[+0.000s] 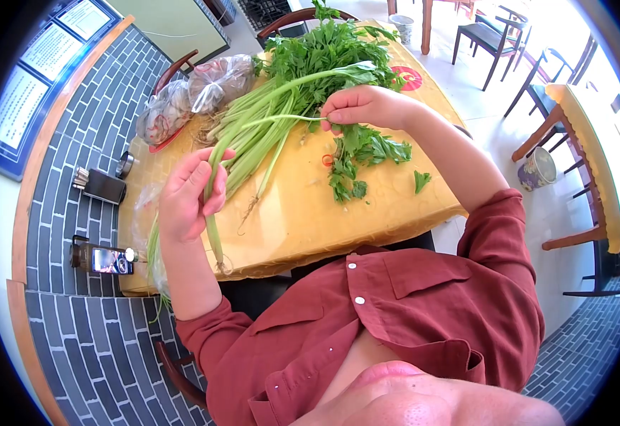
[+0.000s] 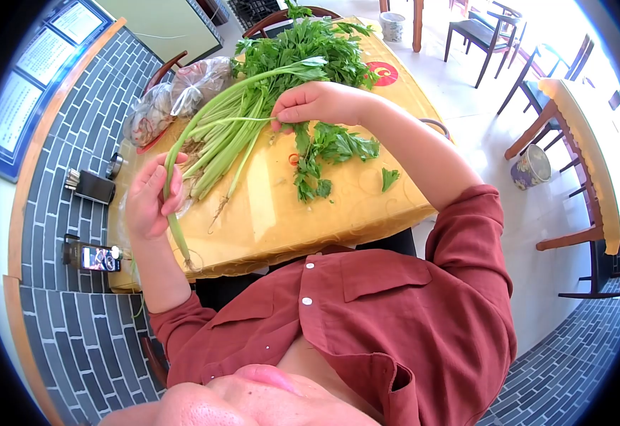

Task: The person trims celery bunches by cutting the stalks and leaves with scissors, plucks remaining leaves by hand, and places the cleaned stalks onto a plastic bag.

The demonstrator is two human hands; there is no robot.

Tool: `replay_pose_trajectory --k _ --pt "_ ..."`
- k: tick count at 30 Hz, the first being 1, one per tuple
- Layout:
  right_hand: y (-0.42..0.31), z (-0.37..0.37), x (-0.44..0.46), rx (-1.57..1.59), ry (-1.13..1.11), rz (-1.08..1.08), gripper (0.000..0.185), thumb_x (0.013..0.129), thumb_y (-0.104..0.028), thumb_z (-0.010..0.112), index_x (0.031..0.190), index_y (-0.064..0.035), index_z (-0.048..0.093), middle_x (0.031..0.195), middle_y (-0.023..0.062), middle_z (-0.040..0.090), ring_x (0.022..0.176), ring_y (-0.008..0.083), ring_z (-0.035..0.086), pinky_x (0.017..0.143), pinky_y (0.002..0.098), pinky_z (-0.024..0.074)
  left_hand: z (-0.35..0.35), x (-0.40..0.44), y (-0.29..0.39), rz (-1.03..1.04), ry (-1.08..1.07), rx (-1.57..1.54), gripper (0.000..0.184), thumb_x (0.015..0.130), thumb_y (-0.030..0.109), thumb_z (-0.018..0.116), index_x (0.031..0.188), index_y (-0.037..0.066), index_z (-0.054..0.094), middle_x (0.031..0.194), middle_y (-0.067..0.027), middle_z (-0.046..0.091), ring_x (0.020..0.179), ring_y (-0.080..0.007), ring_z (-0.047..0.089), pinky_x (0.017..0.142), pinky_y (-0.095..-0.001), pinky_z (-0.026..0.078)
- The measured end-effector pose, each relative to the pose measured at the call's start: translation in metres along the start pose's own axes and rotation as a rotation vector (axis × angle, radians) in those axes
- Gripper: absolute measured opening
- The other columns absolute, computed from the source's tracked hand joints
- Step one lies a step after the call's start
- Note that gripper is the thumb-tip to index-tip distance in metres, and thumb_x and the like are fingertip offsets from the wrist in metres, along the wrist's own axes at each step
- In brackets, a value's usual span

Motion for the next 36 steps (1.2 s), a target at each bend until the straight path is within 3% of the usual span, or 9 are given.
replay_pose_trajectory --k 6,10,11,15,19,22,28,32,36 --pt "0.011 -0.007 0.006 -0.71 0.506 -0.044 0.018 0.086 -0.019 0.049 0.087 -0.0049 0.06 0.076 0.0049 0.061 0.07 0.0188 0.059 0.065 0.0332 0.048 0.016 0.004 -0.019 -0.092 0.076 0.135 0.03 0.096 0.019 0.046 0.116 -0.003 0.051 0.071 -0.0035 0.05 0.045 -0.0048 0.033 0.042 -0.0164 0.026" --pt "0.036 -0.024 0.008 0.126 0.843 0.273 0.015 0.087 -0.015 0.05 0.083 -0.0067 0.062 0.076 0.0001 0.062 0.062 0.01 0.055 0.054 0.023 0.0437 0.016 0.006 -0.027 -0.093 0.112 0.083 0.03 0.096 0.018 0.046 0.116 -0.003 0.052 0.071 -0.0033 0.05 0.045 -0.0048 0.033 0.043 -0.0161 0.026" --pt "0.05 -0.031 0.005 0.327 0.82 0.133 0.014 0.086 -0.015 0.054 0.093 -0.0095 0.065 0.078 0.0009 0.064 0.061 0.0065 0.054 0.053 0.0184 0.0417 0.013 0.005 -0.026 -0.088 0.127 0.065 0.029 0.096 0.018 0.045 0.116 -0.003 0.051 0.071 -0.0032 0.05 0.045 -0.0048 0.033 0.043 -0.016 0.026" --pt "0.039 0.007 0.008 -0.452 0.292 0.073 0.039 0.083 -0.018 0.061 0.121 -0.0111 0.058 0.093 0.0107 0.067 0.074 0.0184 0.062 0.07 0.0288 0.0504 0.005 -0.002 -0.016 -0.042 0.173 0.04 0.029 0.095 0.019 0.047 0.115 -0.001 0.054 0.072 -0.003 0.051 0.048 -0.005 0.035 0.045 -0.0163 0.028" --pt "0.035 0.011 -0.009 -0.741 0.189 0.088 0.047 0.079 -0.018 0.065 0.124 -0.0117 0.054 0.109 0.0104 0.064 0.086 0.0211 0.063 0.077 0.0317 0.0499 -0.003 -0.004 -0.013 -0.011 0.188 0.052 0.029 0.095 0.019 0.048 0.116 -0.001 0.053 0.072 -0.0032 0.051 0.048 -0.005 0.035 0.045 -0.0162 0.028" --pt "0.012 -0.013 -0.009 -0.72 0.188 0.332 0.047 0.078 -0.022 0.068 0.122 -0.0104 0.055 0.109 0.0106 0.062 0.091 0.0198 0.061 0.078 0.0299 0.0492 -0.006 -0.008 -0.008 -0.005 0.213 0.094 0.029 0.095 0.019 0.048 0.116 0.0 0.053 0.072 -0.003 0.051 0.048 -0.0049 0.036 0.045 -0.0159 0.028" --pt "-0.035 -0.009 -0.003 -1.246 0.783 -0.51 0.042 0.079 -0.039 0.065 0.114 -0.0163 0.056 0.105 0.0053 0.057 0.088 0.02 0.059 0.076 0.0338 0.0498 -0.001 -0.009 -0.004 0.008 0.2 0.158 0.028 0.095 0.018 0.047 0.115 -0.001 0.054 0.071 -0.003 0.051 0.048 -0.005 0.036 0.044 -0.0154 0.028" --pt "-0.021 -0.017 0.009 -1.194 0.529 -0.376 0.03 0.079 -0.031 0.068 0.101 -0.0112 0.066 0.093 0.003 0.06 0.086 0.0207 0.057 0.076 0.0328 0.048 0.0 -0.013 -0.002 0.017 0.199 0.225 0.029 0.095 0.018 0.047 0.115 -0.001 0.054 0.071 -0.0031 0.051 0.049 -0.005 0.037 0.044 -0.0152 0.028" --pt "-0.021 -0.031 0.001 -0.563 0.455 -0.407 0.021 0.08 -0.018 0.069 0.097 -0.0065 0.066 0.088 0.0019 0.06 0.084 0.0139 0.056 0.074 0.027 0.0458 -0.01 -0.017 -0.001 -0.006 0.214 0.222 0.029 0.095 0.017 0.046 0.116 -0.002 0.054 0.071 -0.003 0.051 0.049 -0.005 0.037 0.045 -0.015 0.028"
Point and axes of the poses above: each hand's wrist, its own x-axis towards the middle knuckle, its own z-axis out of the palm, y = z × x, the point moved 4 cm from there along x, towards the middle knuckle
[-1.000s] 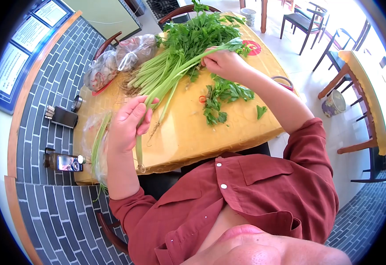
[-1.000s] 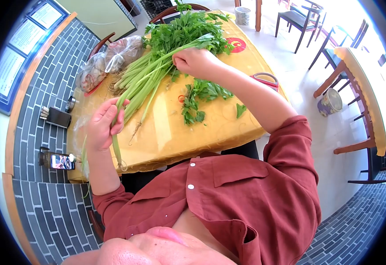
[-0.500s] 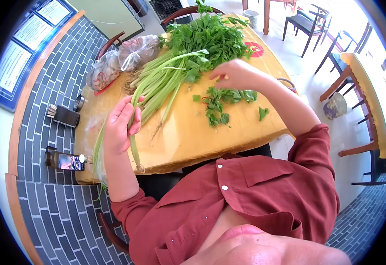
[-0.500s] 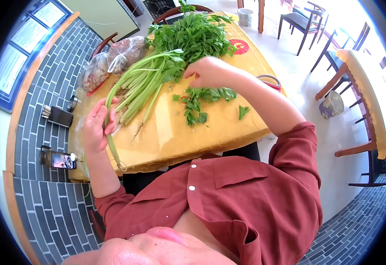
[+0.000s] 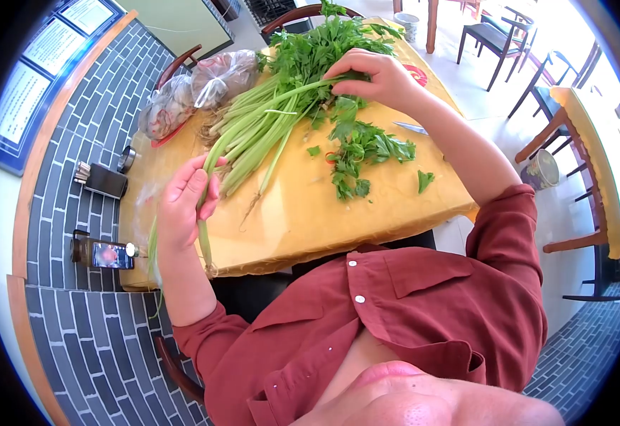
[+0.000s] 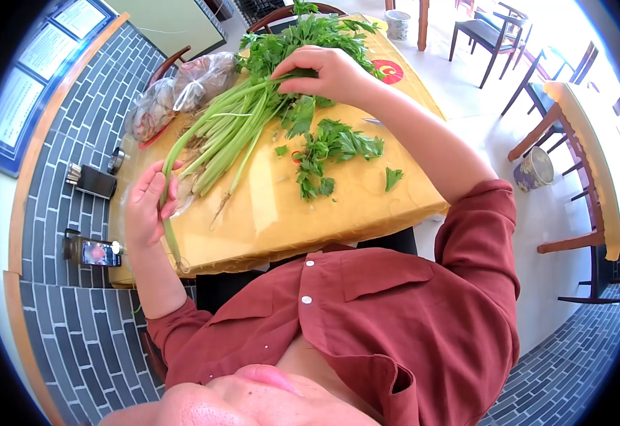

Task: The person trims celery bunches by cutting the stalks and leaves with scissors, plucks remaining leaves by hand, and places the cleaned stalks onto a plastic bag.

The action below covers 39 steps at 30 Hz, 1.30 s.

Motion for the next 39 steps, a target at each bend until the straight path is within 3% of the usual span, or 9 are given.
replay_pose_trajectory --k 4,10,16,22,28,32,36,38,39 --pt "0.003 -0.001 -0.004 0.088 -0.078 -0.004 0.016 0.083 -0.011 0.064 0.098 -0.0046 0.066 0.087 0.0025 0.06 0.084 0.0152 0.055 0.075 0.0268 0.045 -0.001 -0.001 0.003 -0.019 -0.002 0.02 0.029 0.096 0.017 0.046 0.115 -0.002 0.054 0.071 -0.0028 0.051 0.049 -0.0048 0.037 0.045 -0.0149 0.028" --pt "-0.014 -0.004 -0.002 -0.54 -0.067 -0.455 0.015 0.079 -0.009 0.063 0.094 -0.0063 0.063 0.085 0.0042 0.058 0.086 0.0225 0.053 0.077 0.0329 0.0456 0.002 0.001 0.005 -0.026 -0.017 0.084 0.028 0.095 0.016 0.046 0.115 -0.003 0.055 0.071 -0.0022 0.051 0.049 -0.0044 0.037 0.045 -0.015 0.028" --pt "-0.019 -0.003 -0.003 -0.977 -0.189 -0.423 0.022 0.067 -0.014 0.066 0.087 -0.0093 0.059 0.082 0.0018 0.053 0.088 0.0203 0.052 0.076 0.0315 0.0455 0.012 0.002 0.011 -0.021 -0.05 0.144 0.028 0.095 0.015 0.046 0.115 -0.003 0.055 0.071 -0.0017 0.05 0.049 -0.0041 0.037 0.045 -0.0151 0.029" --pt "0.002 -0.008 0.005 -0.541 0.194 -0.331 0.007 0.074 -0.014 0.058 0.074 -0.0075 0.06 0.067 0.0026 0.053 0.068 0.0167 0.053 0.062 0.0311 0.0445 0.023 0.002 0.011 -0.016 -0.072 0.176 0.028 0.096 0.015 0.046 0.115 -0.003 0.055 0.071 -0.001 0.049 0.049 -0.0036 0.036 0.045 -0.0152 0.028" --pt "0.051 -0.024 -0.014 0.269 0.449 0.651 0.021 0.087 -0.021 0.052 0.091 -0.0057 0.066 0.08 0.0011 0.063 0.068 0.0077 0.051 0.067 0.0257 0.0433 0.018 0.004 0.006 -0.043 -0.015 0.119 0.029 0.096 0.017 0.045 0.116 -0.002 0.054 0.071 -0.0011 0.049 0.049 -0.0034 0.035 0.045 -0.015 0.026" --pt "0.07 -0.009 -0.028 0.002 -0.147 0.474 0.032 0.081 -0.015 0.062 0.114 -0.0117 0.063 0.088 0.001 0.064 0.078 0.0082 0.055 0.076 0.0246 0.0451 0.007 0.0 0.008 -0.043 0.045 0.075 0.03 0.096 0.019 0.046 0.116 -0.002 0.054 0.07 -0.0019 0.05 0.048 -0.0037 0.034 0.045 -0.0149 0.026" --pt "0.059 0.015 -0.029 -0.061 -0.125 0.215 0.055 0.078 -0.013 0.067 0.13 -0.021 0.051 0.114 0.0059 0.059 0.086 0.0105 0.056 0.077 0.0278 0.0464 0.005 -0.002 0.011 -0.004 0.029 0.045 0.03 0.096 0.019 0.046 0.116 -0.002 0.054 0.071 -0.0025 0.05 0.047 -0.0039 0.034 0.044 -0.015 0.026" --pt "0.036 0.025 -0.028 0.213 -0.264 0.537 0.044 0.079 -0.022 0.068 0.122 -0.02 0.058 0.115 0.0047 0.061 0.097 0.0126 0.056 0.082 0.0273 0.0455 0.006 -0.003 0.014 0.007 0.02 0.041 0.031 0.096 0.019 0.046 0.116 -0.003 0.054 0.071 -0.0025 0.05 0.047 -0.004 0.035 0.044 -0.0151 0.026" --pt "0.044 0.032 -0.029 0.299 -0.237 0.438 0.037 0.081 -0.023 0.068 0.117 -0.0169 0.06 0.111 0.0035 0.062 0.094 0.0111 0.057 0.082 0.0265 0.0455 0.005 -0.004 0.015 0.012 0.02 0.039 0.031 0.096 0.02 0.046 0.116 -0.003 0.053 0.071 -0.0024 0.05 0.047 -0.004 0.035 0.044 -0.0151 0.026"
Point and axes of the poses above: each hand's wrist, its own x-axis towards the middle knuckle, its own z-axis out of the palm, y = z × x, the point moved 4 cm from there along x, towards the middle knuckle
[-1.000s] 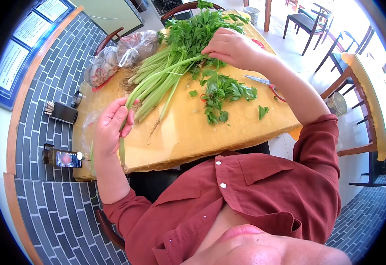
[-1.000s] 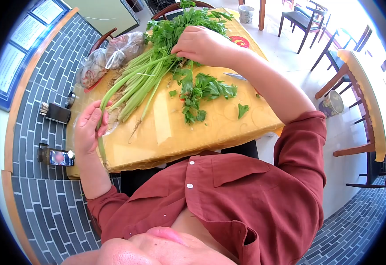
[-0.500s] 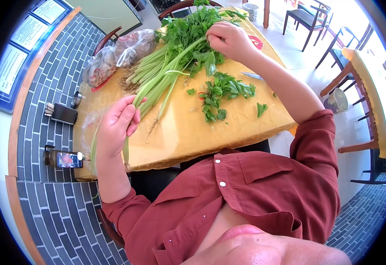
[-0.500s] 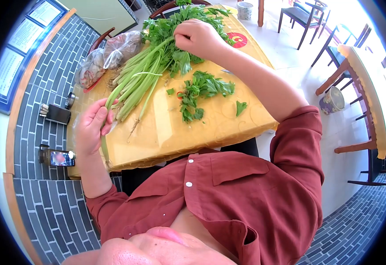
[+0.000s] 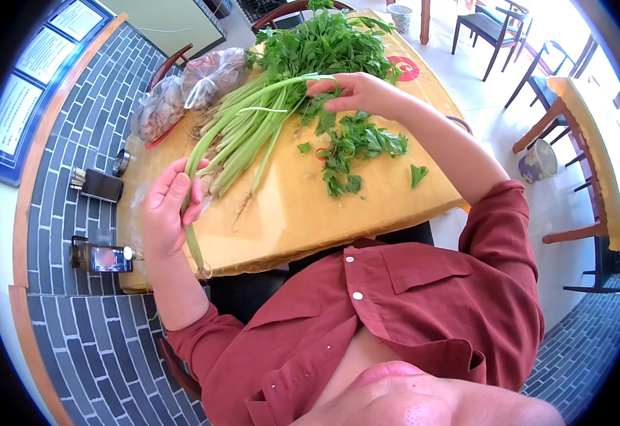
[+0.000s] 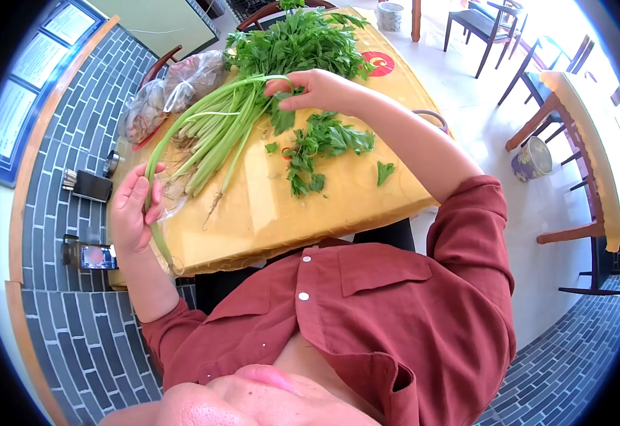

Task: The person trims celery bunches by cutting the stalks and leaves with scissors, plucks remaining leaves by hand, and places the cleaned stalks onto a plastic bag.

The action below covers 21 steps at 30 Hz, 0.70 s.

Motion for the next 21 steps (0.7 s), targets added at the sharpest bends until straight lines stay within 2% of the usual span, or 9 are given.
replay_pose_trajectory --k 1,4,7,8,11,12,15,21 --pt "0.004 0.003 0.005 0.072 -0.006 -0.113 0.032 0.082 -0.024 0.067 0.112 -0.0138 0.063 0.106 0.0023 0.064 0.091 0.0096 0.058 0.081 0.0257 0.0455 -0.002 -0.001 0.001 0.008 0.002 -0.001 0.031 0.096 0.02 0.046 0.116 -0.003 0.053 0.071 -0.0023 0.05 0.047 -0.004 0.035 0.044 -0.0151 0.026" --pt "0.02 -0.009 0.006 0.036 0.043 0.026 0.024 0.083 -0.024 0.066 0.101 -0.0082 0.066 0.098 0.0012 0.066 0.087 0.0084 0.059 0.08 0.0251 0.0457 -0.013 -0.008 0.006 0.021 0.012 0.022 0.031 0.096 0.02 0.046 0.116 -0.003 0.053 0.071 -0.0019 0.05 0.047 -0.0039 0.035 0.044 -0.015 0.026" --pt "0.023 -0.025 0.002 -0.044 0.018 0.103 0.019 0.086 -0.015 0.062 0.099 -0.0004 0.063 0.099 0.0015 0.066 0.094 0.0086 0.058 0.086 0.0246 0.0454 -0.021 -0.014 0.005 0.008 0.022 0.073 0.031 0.096 0.02 0.046 0.115 -0.004 0.054 0.071 -0.0017 0.051 0.047 -0.0038 0.036 0.044 -0.015 0.026" --pt "0.026 -0.029 0.0 -0.053 0.014 0.095 0.02 0.087 -0.018 0.061 0.1 -0.0022 0.063 0.098 0.0021 0.065 0.092 0.0108 0.059 0.083 0.026 0.0459 -0.023 -0.017 0.004 -0.002 0.027 0.093 0.031 0.096 0.019 0.046 0.115 -0.004 0.054 0.071 -0.0016 0.051 0.047 -0.0037 0.036 0.044 -0.015 0.026" --pt "0.006 -0.035 -0.007 -0.422 0.059 -0.074 0.021 0.088 -0.02 0.058 0.101 -0.0041 0.063 0.095 0.0035 0.064 0.09 0.0144 0.059 0.081 0.0285 0.0459 -0.024 -0.019 0.001 -0.029 0.029 0.113 0.031 0.096 0.018 0.046 0.115 -0.004 0.054 0.071 -0.0017 0.051 0.048 -0.0038 0.036 0.044 -0.0152 0.027" --pt "0.004 -0.036 -0.008 -0.48 0.077 -0.136 0.02 0.09 -0.02 0.054 0.101 -0.0055 0.063 0.095 0.0058 0.061 0.09 0.0197 0.058 0.08 0.0318 0.0454 -0.024 -0.019 0.0 -0.028 0.027 0.115 0.031 0.096 0.018 0.046 0.115 -0.005 0.054 0.071 -0.0017 0.051 0.048 -0.0039 0.036 0.044 -0.0152 0.027" --pt "0.0 -0.04 -0.012 -0.584 0.224 -0.397 0.019 0.088 -0.02 0.054 0.098 -0.0064 0.064 0.088 0.0077 0.061 0.088 0.0233 0.057 0.078 0.0338 0.0466 -0.024 -0.019 -0.002 -0.023 0.015 0.117 0.03 0.096 0.016 0.046 0.115 -0.005 0.054 0.071 -0.0018 0.051 0.048 -0.0039 0.036 0.044 -0.0153 0.027" --pt "0.001 -0.039 -0.016 -0.736 0.265 -0.442 0.015 0.086 -0.016 0.055 0.091 -0.0049 0.063 0.085 0.0086 0.059 0.088 0.0256 0.056 0.08 0.0372 0.0462 -0.02 -0.019 -0.001 -0.001 0.016 0.119 0.029 0.095 0.015 0.046 0.113 -0.005 0.056 0.07 -0.0016 0.051 0.047 -0.0037 0.036 0.044 -0.0154 0.027"
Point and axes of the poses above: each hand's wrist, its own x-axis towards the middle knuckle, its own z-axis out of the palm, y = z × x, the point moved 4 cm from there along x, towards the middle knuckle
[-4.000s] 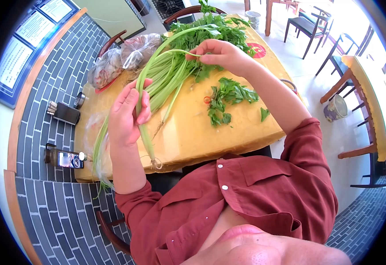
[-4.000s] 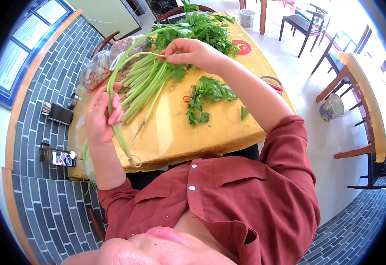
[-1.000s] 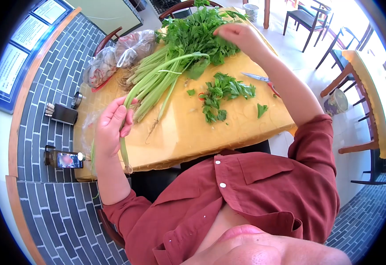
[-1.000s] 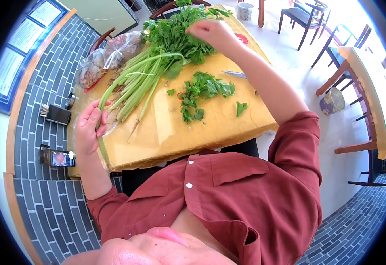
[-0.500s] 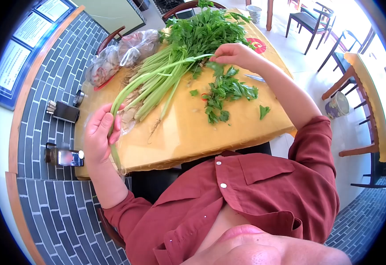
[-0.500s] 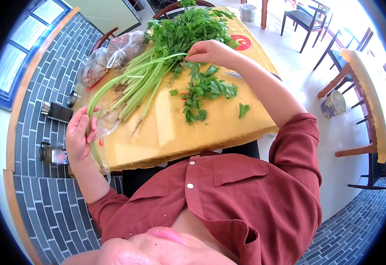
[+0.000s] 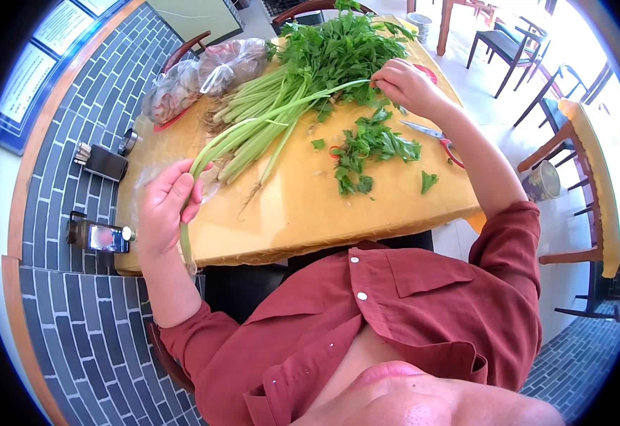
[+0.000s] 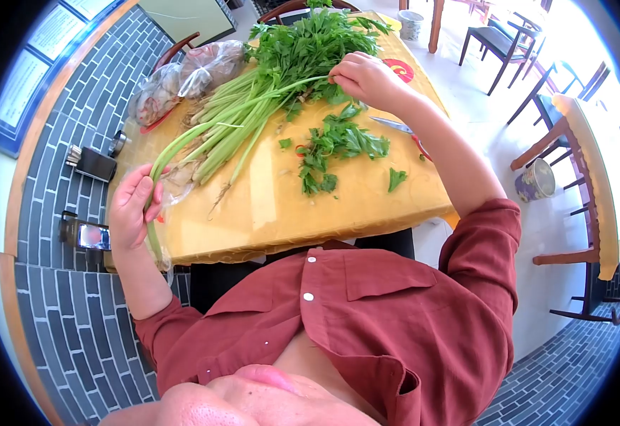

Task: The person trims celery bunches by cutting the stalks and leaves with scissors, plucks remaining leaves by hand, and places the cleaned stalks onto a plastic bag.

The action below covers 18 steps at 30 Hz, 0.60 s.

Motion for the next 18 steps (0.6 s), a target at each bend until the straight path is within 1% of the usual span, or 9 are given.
replay_pose_trajectory --k 3,6,9,12,13,14,16,17,18 --pt "-0.004 0.0 -0.001 -0.035 0.013 -0.005 0.014 0.086 -0.014 0.053 0.089 -0.0046 0.063 0.084 0.0093 0.059 0.086 0.0264 0.056 0.079 0.0363 0.0462 0.0 0.0 -0.001 -0.001 -0.003 0.002 0.028 0.095 0.015 0.047 0.112 -0.005 0.056 0.07 -0.0014 0.051 0.047 -0.0037 0.036 0.044 -0.0155 0.027" --pt "-0.003 -0.003 0.0 0.117 0.155 0.092 0.016 0.086 -0.013 0.052 0.091 -0.0051 0.064 0.081 0.0068 0.061 0.08 0.0215 0.057 0.076 0.0312 0.0458 0.003 -0.001 -0.002 -0.001 -0.013 0.032 0.029 0.095 0.015 0.047 0.112 -0.005 0.056 0.07 -0.0011 0.05 0.047 -0.0038 0.036 0.044 -0.0155 0.027" --pt "0.001 -0.01 -0.004 0.542 0.263 0.723 0.018 0.088 -0.015 0.05 0.094 -0.0062 0.065 0.081 0.0026 0.062 0.077 0.0143 0.055 0.074 0.0258 0.0441 0.006 -0.003 -0.002 -0.015 0.018 0.025 0.029 0.095 0.016 0.046 0.112 -0.005 0.056 0.07 -0.0011 0.05 0.047 -0.0038 0.036 0.044 -0.0155 0.027" --pt "0.03 -0.004 -0.01 1.026 0.355 0.622 0.021 0.091 -0.02 0.052 0.1 -0.0055 0.065 0.084 -0.0008 0.062 0.078 0.0094 0.053 0.073 0.0231 0.0424 -0.005 -0.003 -0.004 0.01 0.087 -0.072 0.031 0.096 0.018 0.045 0.114 -0.005 0.054 0.07 -0.0014 0.05 0.047 -0.0039 0.036 0.043 -0.0158 0.027" --pt "0.029 0.0 -0.014 0.891 0.196 0.684 0.031 0.092 -0.026 0.054 0.113 -0.0049 0.06 0.09 0.0006 0.064 0.087 0.0107 0.056 0.08 0.025 0.0437 -0.009 -0.002 -0.003 0.039 0.122 -0.124 0.032 0.096 0.019 0.045 0.115 -0.005 0.053 0.071 -0.0014 0.05 0.046 -0.0039 0.036 0.043 -0.0159 0.027" --pt "0.024 0.005 -0.017 0.787 0.088 0.642 0.033 0.093 -0.025 0.053 0.118 -0.0048 0.057 0.096 0.0017 0.064 0.088 0.0102 0.055 0.081 0.0245 0.0437 -0.014 -0.001 -0.004 0.067 0.16 -0.176 0.032 0.096 0.019 0.045 0.116 -0.005 0.052 0.071 -0.0014 0.05 0.046 -0.0039 0.036 0.043 -0.016 0.027" --pt "-0.008 0.008 -0.017 0.58 -0.126 0.545 0.038 0.094 -0.023 0.051 0.127 -0.0044 0.05 0.108 0.0039 0.063 0.091 0.0094 0.054 0.082 0.0235 0.0438 -0.022 0.005 0.001 0.205 0.108 -0.374 0.033 0.096 0.019 0.045 0.12 -0.004 0.049 0.074 -0.0013 0.05 0.048 -0.0046 0.036 0.045 -0.0185 0.028" --pt "-0.008 0.019 -0.023 0.55 -0.134 0.492 0.046 0.093 -0.024 0.052 0.134 -0.0066 0.043 0.121 0.0071 0.059 0.103 0.0139 0.055 0.092 0.0271 0.0423 -0.024 0.009 0.006 0.302 0.107 -0.475 0.033 0.096 0.019 0.044 0.121 -0.003 0.048 0.074 -0.0013 0.05 0.049 -0.0048 0.037 0.046 -0.0191 0.028" --pt "-0.005 0.019 -0.029 0.502 -0.191 0.552 0.046 0.093 -0.025 0.053 0.134 -0.0063 0.043 0.123 0.008 0.058 0.107 0.0156 0.054 0.095 0.0285 0.0411 -0.028 0.011 0.011 0.401 0.109 -0.57 0.034 0.096 0.019 0.044 0.121 -0.003 0.047 0.075 -0.0012 0.049 0.05 -0.005 0.037 0.047 -0.0197 0.029"
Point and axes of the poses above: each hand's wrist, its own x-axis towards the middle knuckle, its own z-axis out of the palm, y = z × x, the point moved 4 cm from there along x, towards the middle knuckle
